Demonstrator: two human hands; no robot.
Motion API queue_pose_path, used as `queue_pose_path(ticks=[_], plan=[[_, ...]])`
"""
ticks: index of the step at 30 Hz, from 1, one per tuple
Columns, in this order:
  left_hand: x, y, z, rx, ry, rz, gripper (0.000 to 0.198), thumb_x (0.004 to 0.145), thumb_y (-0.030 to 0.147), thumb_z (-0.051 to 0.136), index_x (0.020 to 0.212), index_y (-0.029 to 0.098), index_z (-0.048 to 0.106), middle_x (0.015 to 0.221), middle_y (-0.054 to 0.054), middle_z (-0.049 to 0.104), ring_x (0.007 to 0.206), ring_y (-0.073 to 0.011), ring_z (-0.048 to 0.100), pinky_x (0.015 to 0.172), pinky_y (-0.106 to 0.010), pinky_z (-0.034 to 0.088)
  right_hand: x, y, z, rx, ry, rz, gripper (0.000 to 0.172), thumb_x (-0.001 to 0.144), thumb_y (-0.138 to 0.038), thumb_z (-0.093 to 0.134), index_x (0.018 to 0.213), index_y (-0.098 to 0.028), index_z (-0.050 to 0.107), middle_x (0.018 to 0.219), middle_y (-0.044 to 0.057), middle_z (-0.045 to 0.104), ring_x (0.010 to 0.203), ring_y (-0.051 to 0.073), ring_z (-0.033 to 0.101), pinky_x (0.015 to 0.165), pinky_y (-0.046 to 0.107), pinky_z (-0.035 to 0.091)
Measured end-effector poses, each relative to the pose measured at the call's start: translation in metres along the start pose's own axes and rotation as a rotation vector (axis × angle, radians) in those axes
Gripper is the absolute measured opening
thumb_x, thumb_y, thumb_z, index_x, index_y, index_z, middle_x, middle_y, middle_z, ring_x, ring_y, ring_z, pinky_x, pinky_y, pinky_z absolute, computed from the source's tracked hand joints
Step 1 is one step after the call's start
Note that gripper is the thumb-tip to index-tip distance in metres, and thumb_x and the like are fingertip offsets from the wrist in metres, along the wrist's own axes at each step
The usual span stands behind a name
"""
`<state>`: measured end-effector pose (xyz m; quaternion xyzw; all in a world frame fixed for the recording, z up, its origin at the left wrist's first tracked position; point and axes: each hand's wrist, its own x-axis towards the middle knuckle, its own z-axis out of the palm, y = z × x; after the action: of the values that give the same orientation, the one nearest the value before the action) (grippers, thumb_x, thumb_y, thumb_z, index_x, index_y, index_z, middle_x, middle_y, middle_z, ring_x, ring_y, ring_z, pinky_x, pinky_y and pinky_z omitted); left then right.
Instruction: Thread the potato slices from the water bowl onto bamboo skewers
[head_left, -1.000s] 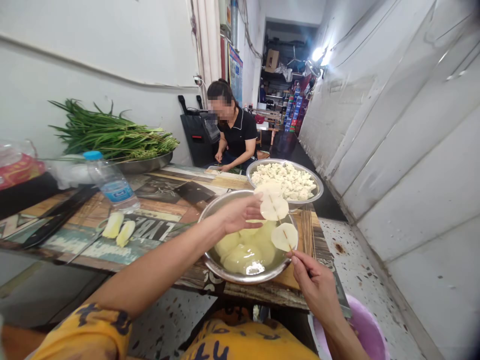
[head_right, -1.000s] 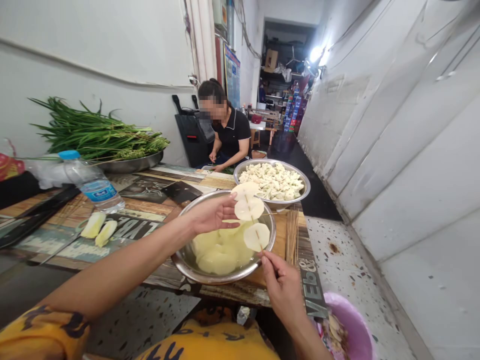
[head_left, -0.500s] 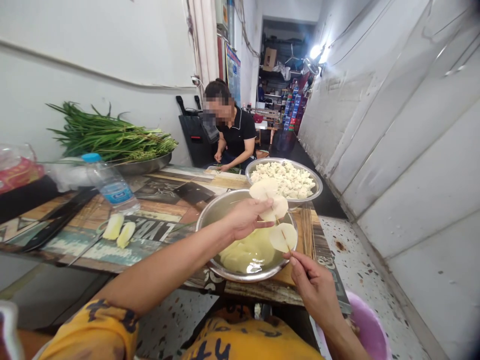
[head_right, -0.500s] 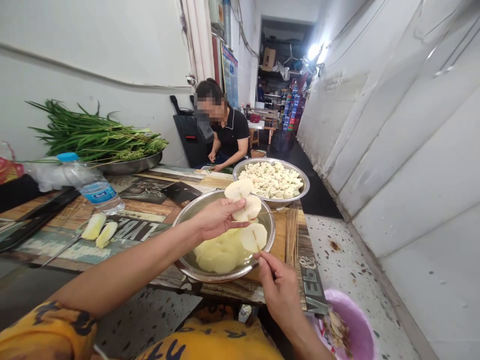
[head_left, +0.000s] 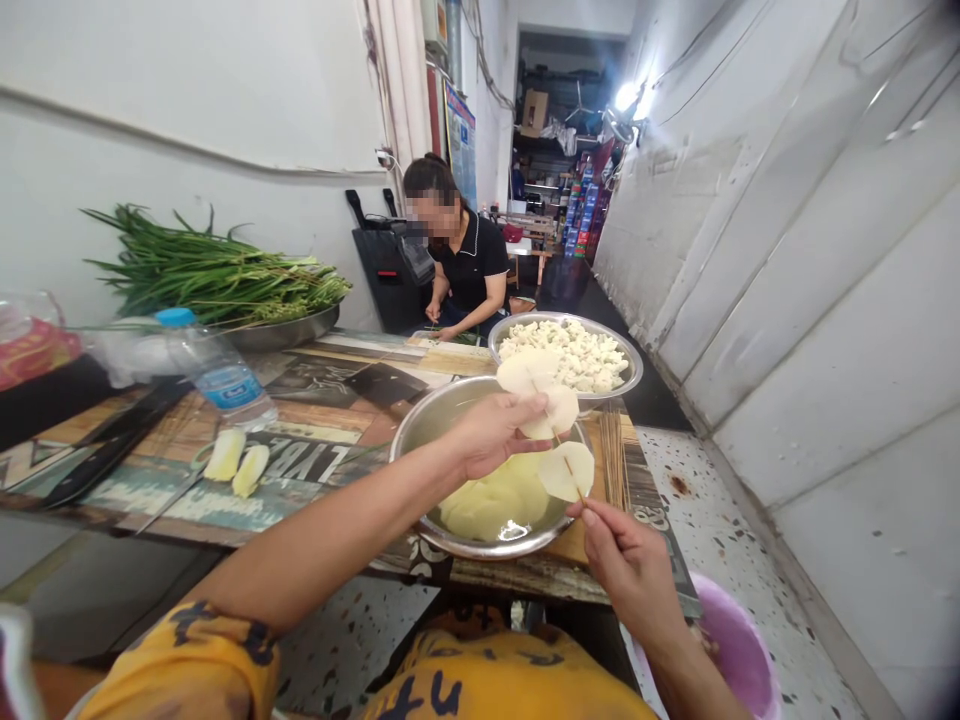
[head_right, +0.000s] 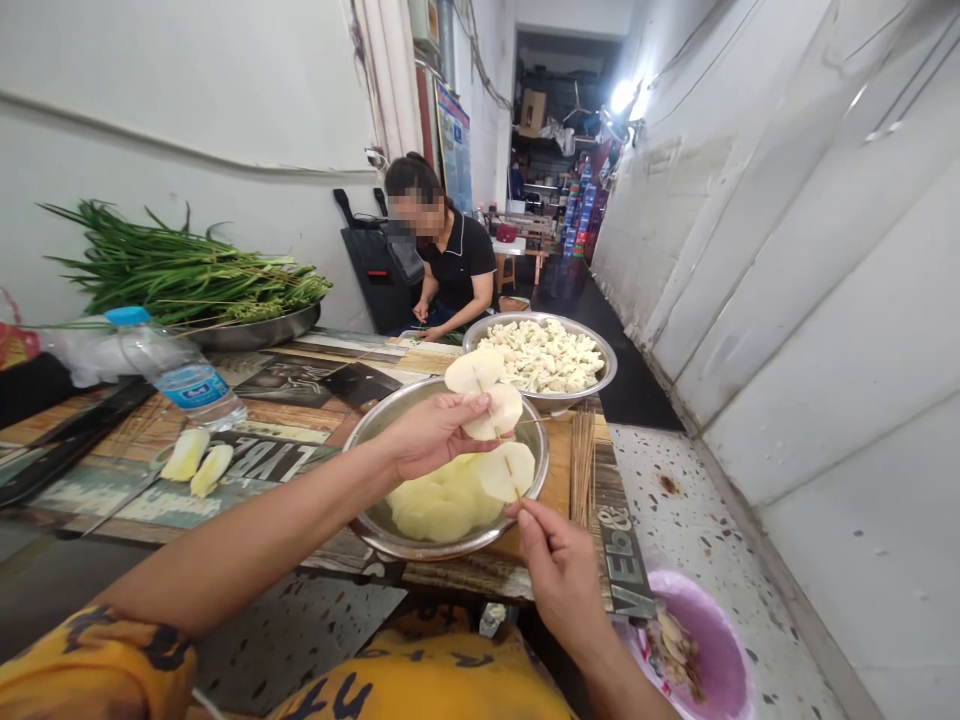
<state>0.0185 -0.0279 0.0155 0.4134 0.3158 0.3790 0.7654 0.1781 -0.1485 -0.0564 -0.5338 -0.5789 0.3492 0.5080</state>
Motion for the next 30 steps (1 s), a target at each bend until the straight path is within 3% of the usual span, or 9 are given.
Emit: queue_pose_path(ticks=[2,7,10,15,18,22,27,30], plan=[[-0.001,-0.001,0.0,0.013,-0.008,0.0,0.024,0.077,0.03,0.066,0.087,0.009,0.069,0.088,-0.012,0.069,0.08,-0.0175,0.066,0.073,-0.028,0.052,-0.001,0.002,0.001,0.064,-0.004,0.045,0.034,0.089,-0.039,0.048,0.101,-0.013,0.067,0.048,-0.006,0.033,0.04,0.009,0.029,0.037,0.02,0.026],[-0.001,-0.002,-0.004,0.045,-0.014,-0.004,0.023,0.08,0.029,0.063,0.089,0.009,0.068,0.085,-0.011,0.069,0.08,-0.0168,0.065,0.069,-0.025,0.051,-0.002,0.004,0.003,0.005,0.04,-0.017,0.031,0.087,-0.038,0.052,0.097,-0.014,0.07,0.047,-0.005,0.037,0.041,0.009,0.034,0.037,0.02,0.028],[0.001,-0.003,-0.005,0.033,-0.029,-0.008,0.022,0.081,0.029,0.061,0.091,0.01,0.067,0.087,-0.012,0.069,0.083,-0.0184,0.065,0.072,-0.028,0.051,-0.001,0.004,0.004,0.03,0.024,-0.003,0.034,0.089,-0.037,0.05,0.102,-0.013,0.069,0.046,-0.005,0.038,0.039,0.009,0.034,0.036,0.02,0.028],[-0.004,-0.009,0.001,-0.057,-0.07,-0.046,0.028,0.078,0.036,0.064,0.096,0.016,0.066,0.1,-0.011,0.067,0.087,-0.0197,0.063,0.077,-0.037,0.05,0.008,0.002,0.008,-0.113,0.156,-0.094,0.032,0.088,-0.036,0.05,0.098,-0.013,0.07,0.044,-0.004,0.043,0.041,0.012,0.043,0.038,0.021,0.033],[-0.01,-0.016,0.007,0.041,-0.107,-0.041,0.027,0.075,0.037,0.067,0.085,0.012,0.068,0.085,-0.009,0.068,0.074,-0.0151,0.062,0.073,-0.031,0.049,0.015,-0.003,0.011,-0.207,0.172,-0.149,0.031,0.088,-0.033,0.049,0.094,-0.013,0.071,0.045,-0.003,0.045,0.045,0.013,0.048,0.041,0.021,0.037],[-0.01,-0.025,0.011,0.121,-0.051,0.042,0.028,0.071,0.037,0.068,0.069,0.01,0.066,0.066,-0.004,0.063,0.06,-0.0116,0.057,0.063,-0.026,0.047,0.019,-0.006,0.012,-0.258,0.141,-0.195,0.029,0.088,-0.031,0.049,0.089,-0.013,0.072,0.051,-0.001,0.051,0.048,0.013,0.051,0.046,0.022,0.04],[-0.006,-0.028,0.009,0.132,0.079,0.106,0.026,0.066,0.035,0.072,0.071,0.009,0.069,0.068,-0.004,0.065,0.062,-0.0107,0.055,0.063,-0.023,0.046,0.016,-0.002,0.011,-0.23,0.097,-0.151,0.029,0.089,-0.032,0.048,0.091,-0.013,0.07,0.052,-0.001,0.051,0.049,0.013,0.05,0.045,0.022,0.039],[-0.006,-0.026,0.009,0.107,0.072,0.076,0.028,0.065,0.035,0.073,0.073,0.009,0.069,0.072,-0.006,0.066,0.066,-0.0122,0.057,0.066,-0.025,0.047,0.014,-0.002,0.01,-0.246,0.062,-0.159,0.03,0.09,-0.031,0.047,0.094,-0.012,0.069,0.047,-0.003,0.043,0.048,0.013,0.048,0.043,0.022,0.035]])
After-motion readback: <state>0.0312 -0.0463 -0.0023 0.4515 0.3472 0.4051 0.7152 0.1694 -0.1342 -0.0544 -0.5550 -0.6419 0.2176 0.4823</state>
